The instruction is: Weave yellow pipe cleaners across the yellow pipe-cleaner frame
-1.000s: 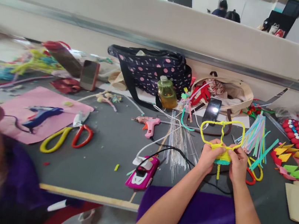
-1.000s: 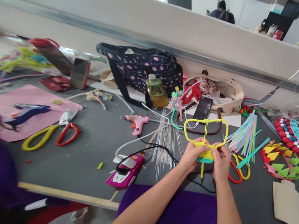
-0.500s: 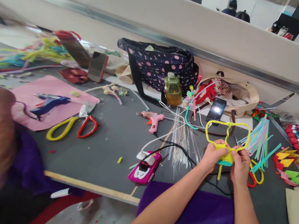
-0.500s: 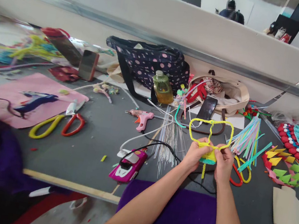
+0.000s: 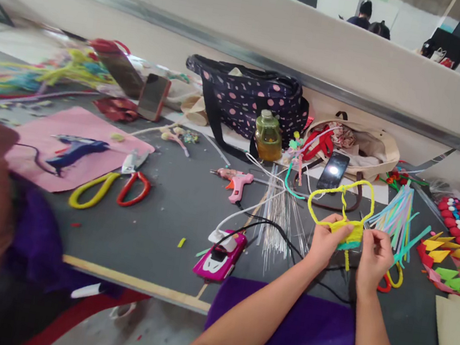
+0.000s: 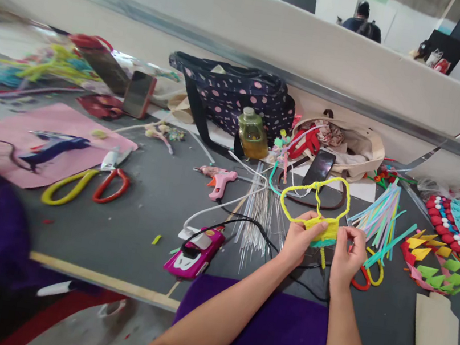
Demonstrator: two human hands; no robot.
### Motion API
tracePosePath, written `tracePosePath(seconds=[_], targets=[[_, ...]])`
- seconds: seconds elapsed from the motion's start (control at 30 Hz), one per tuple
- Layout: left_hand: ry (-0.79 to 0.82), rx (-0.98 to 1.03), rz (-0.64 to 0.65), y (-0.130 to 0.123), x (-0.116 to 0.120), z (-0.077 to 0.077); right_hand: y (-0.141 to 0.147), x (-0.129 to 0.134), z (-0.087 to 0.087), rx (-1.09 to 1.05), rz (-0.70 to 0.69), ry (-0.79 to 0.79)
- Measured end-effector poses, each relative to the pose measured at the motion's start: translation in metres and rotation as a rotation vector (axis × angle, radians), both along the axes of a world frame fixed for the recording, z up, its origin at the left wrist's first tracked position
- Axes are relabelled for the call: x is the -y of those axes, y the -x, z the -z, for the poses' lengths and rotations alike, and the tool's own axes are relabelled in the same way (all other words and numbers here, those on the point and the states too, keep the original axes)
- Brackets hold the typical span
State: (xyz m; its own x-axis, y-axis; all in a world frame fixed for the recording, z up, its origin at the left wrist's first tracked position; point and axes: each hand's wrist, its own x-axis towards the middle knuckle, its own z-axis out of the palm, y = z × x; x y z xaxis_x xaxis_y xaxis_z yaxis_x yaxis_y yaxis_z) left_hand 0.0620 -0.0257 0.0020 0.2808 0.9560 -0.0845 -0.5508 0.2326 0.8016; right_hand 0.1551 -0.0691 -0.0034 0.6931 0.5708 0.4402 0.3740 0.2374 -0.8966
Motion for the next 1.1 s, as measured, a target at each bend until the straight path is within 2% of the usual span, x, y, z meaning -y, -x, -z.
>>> tracePosePath(seconds=[0.07, 0.13, 0.27, 0.37, 0.6, 0.83, 1.1], targets=[[-0.079, -0.043, -0.019, 0.0, 0.001, 0.0, 0.001, 0.003, -0.004, 0.12, -0.028, 0.038], [-0.215, -0.13, -0.036, 0.0, 0.002, -0.001, 0.002, 0.004, -0.007, 0.148, -0.049, 0.059], [-0.486, -0.294, -0.078, 0.001, 0.004, -0.006, 0.001, 0.002, -0.005, 0.042, -0.018, 0.064], [-0.567, -0.338, -0.106, 0.0, 0.007, -0.008, -0.001, 0.0, -0.003, 0.004, -0.003, 0.044], [-0.549, -0.328, -0.128, -0.005, 0.016, -0.006, 0.005, 0.004, -0.004, 0.013, 0.094, -0.053], [-0.511, -0.307, -0.179, -0.005, 0.015, -0.008, 0.006, 0.003, -0.006, -0.129, -0.036, -0.045], [-0.503, -0.302, -0.122, -0.005, 0.015, 0.003, 0.007, 0.002, -0.009, -0.129, -0.041, -0.045]])
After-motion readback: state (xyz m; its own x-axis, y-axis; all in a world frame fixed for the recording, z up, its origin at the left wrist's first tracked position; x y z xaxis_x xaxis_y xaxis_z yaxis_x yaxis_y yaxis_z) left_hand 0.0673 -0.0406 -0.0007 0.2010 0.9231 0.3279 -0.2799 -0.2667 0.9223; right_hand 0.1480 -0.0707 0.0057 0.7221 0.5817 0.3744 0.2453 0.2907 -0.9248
